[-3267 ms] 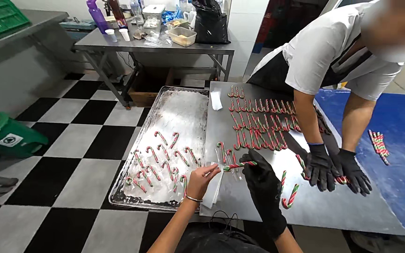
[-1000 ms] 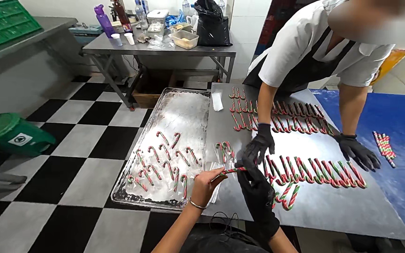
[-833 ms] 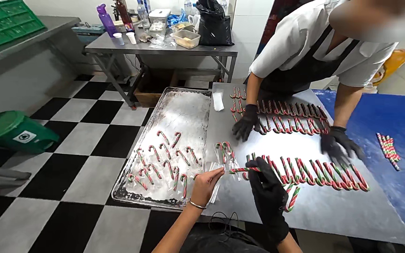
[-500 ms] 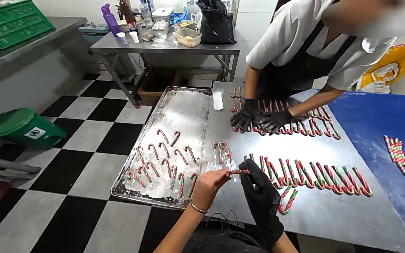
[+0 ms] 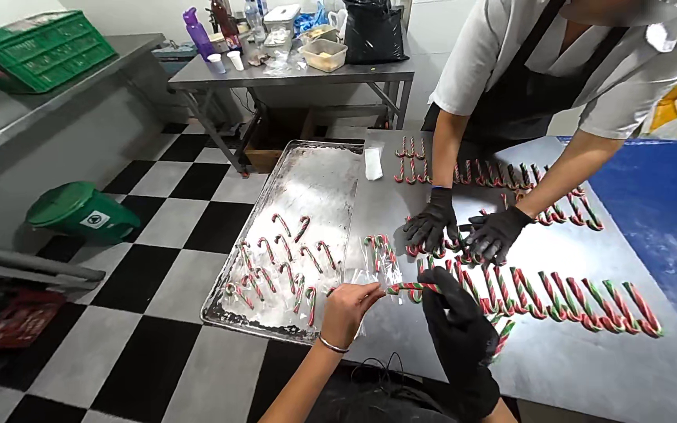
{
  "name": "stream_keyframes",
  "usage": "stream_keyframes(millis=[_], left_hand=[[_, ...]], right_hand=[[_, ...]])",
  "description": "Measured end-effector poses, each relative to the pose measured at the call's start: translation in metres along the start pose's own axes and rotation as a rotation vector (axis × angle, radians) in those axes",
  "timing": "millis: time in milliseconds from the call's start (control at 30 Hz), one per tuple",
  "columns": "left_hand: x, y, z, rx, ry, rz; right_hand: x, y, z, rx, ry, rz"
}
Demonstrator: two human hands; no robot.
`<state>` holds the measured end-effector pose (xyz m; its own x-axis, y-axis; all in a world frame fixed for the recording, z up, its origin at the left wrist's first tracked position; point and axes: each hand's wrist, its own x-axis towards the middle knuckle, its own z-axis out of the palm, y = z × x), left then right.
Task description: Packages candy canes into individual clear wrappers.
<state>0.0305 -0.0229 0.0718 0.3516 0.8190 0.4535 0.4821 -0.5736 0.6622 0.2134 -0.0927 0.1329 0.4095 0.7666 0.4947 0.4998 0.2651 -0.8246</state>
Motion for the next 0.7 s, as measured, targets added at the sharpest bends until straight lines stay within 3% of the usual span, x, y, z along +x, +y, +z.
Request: stream_keyframes(millis=[133, 300, 400, 467, 533, 600, 667, 700], left_hand=[[0.012, -0.005, 0.001, 0.034, 0.019, 0.157], [0.021, -0.019, -0.001, -0.046, -0.018, 0.194], [0.023, -0.019, 0.000, -0.279, -0.067, 0.153], [0.026, -0.016, 0.003, -0.380, -0.086, 0.053], [0.033, -0.020, 0.004, -0.402, -0.139, -0.025], [0.040, -0.026, 0.003, -0.341, -0.142, -0.043], [0.046, -0.032, 0.001, -0.270, -0.106, -0.037], [0.050, -0.035, -0.001, -0.232, -0.102, -0.030]], right_hand=[[-0.004, 0.003, 0.025, -0.155, -0.010, -0.027], [-0.004, 0.003, 0.045, -0.181, -0.001, -0.023], [-0.014, 0.010, 0.060, -0.228, -0.024, -0.014], [-0.018, 0.018, 0.054, -0.380, -0.187, 0.007], [-0.011, 0.023, 0.009, -0.552, -0.449, 0.206], [0.006, 0.013, -0.079, -0.447, -0.647, 0.529], [0.019, -0.015, -0.177, -0.102, -0.536, 0.769], [0.029, -0.046, -0.209, -0.047, -0.311, 0.861]])
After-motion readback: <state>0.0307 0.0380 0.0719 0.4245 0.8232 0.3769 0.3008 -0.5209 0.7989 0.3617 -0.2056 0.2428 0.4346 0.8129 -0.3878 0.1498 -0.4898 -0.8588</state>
